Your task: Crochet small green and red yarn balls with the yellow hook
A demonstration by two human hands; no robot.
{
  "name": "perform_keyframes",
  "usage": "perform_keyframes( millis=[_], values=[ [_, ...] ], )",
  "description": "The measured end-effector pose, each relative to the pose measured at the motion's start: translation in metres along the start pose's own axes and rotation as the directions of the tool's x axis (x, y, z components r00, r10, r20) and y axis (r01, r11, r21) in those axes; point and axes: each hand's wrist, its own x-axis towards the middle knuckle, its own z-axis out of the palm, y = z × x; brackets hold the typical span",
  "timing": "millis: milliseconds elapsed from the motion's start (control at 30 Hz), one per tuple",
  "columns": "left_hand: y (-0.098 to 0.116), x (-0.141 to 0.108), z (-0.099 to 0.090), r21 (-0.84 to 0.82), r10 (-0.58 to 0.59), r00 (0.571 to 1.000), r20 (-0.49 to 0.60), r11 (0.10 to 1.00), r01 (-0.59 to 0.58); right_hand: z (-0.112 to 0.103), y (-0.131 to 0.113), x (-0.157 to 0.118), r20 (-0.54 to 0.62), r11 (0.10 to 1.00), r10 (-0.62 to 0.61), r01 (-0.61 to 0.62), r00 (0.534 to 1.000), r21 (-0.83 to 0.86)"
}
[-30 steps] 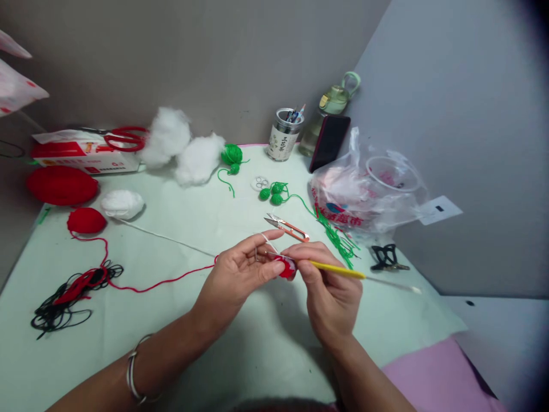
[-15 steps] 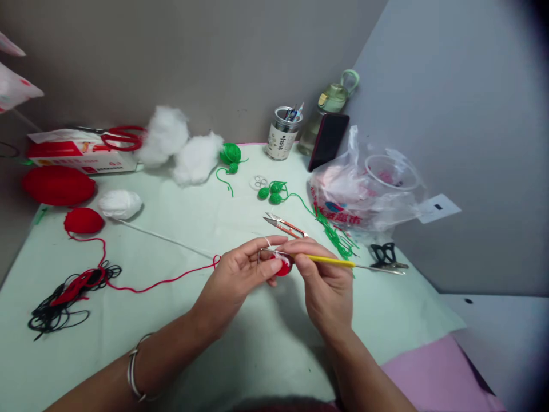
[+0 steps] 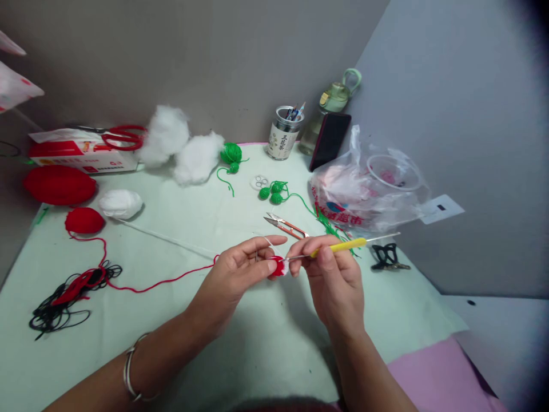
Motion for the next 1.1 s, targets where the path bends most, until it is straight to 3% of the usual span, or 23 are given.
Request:
perform_keyframes(
  millis=[100,200,267,367,433,467,533,600,633,700,767,900,1000,1100],
  values=[
    [0.000,-0.001,-0.001,0.035,0.028,0.999,-0.016,0.999,-0.027,-0.001,-0.003,-0.003,0.014,0.981,-0.101,0.102,0.995,-0.164],
    [0.001,-0.001,0.001,0.053,0.062,0.997,-0.037,0.997,-0.060,0.000,-0.005,-0.006,0.137,0.864,-0.261,0.295,0.956,-0.409],
    [0.000,-0.001,0.002,0.053,0.082,0.995,-0.065,0.996,-0.078,0.001,-0.005,-0.009,0.261,0.702,-0.349,0.436,0.900,-0.563],
    [0.000,-0.001,0.004,-0.025,0.059,0.996,-0.062,0.998,-0.061,0.001,-0.003,-0.015,0.403,0.376,-0.430,0.566,0.808,-0.734],
    [0.000,-0.001,0.004,-0.133,-0.035,0.999,-0.006,0.990,0.034,0.001,-0.001,-0.017,0.438,0.266,-0.451,0.585,0.778,-0.766],
    [0.001,-0.001,0.003,-0.183,-0.091,0.996,0.023,0.979,0.094,0.001,-0.002,-0.017,0.413,0.298,-0.459,0.574,0.787,-0.763],
    [0.002,0.000,0.002,-0.243,-0.163,0.985,0.054,0.955,0.171,0.001,-0.003,-0.015,0.251,0.510,-0.461,0.485,0.851,-0.710],
    [0.003,0.001,0.001,-0.245,-0.143,0.989,0.036,0.958,0.148,0.002,-0.004,-0.010,0.050,0.760,-0.391,0.353,0.919,-0.546],
    [0.003,0.001,0.001,-0.225,-0.110,0.994,0.014,0.968,0.110,0.002,-0.004,-0.007,-0.005,0.841,-0.338,0.300,0.941,-0.451],
    [0.002,0.000,0.002,-0.162,-0.043,0.999,-0.013,0.986,0.040,0.004,-0.004,-0.003,-0.011,0.909,-0.246,0.227,0.969,-0.349],
    [0.000,-0.001,0.004,-0.112,0.001,1.000,-0.025,0.994,-0.004,0.007,-0.003,-0.002,0.020,0.911,-0.209,0.201,0.978,-0.360],
    [-0.003,-0.001,0.009,-0.125,0.023,0.998,-0.064,0.992,-0.030,0.012,0.001,-0.010,0.047,0.824,-0.281,0.267,0.958,-0.500],
    [-0.004,0.000,0.009,-0.205,-0.064,0.996,-0.056,0.977,0.051,0.012,0.003,-0.017,0.137,0.679,-0.339,0.343,0.931,-0.648],
    [-0.002,0.003,0.006,-0.303,-0.156,0.988,0.019,0.941,0.154,0.007,0.003,-0.016,0.113,0.664,-0.355,0.336,0.928,-0.668]
  ],
)
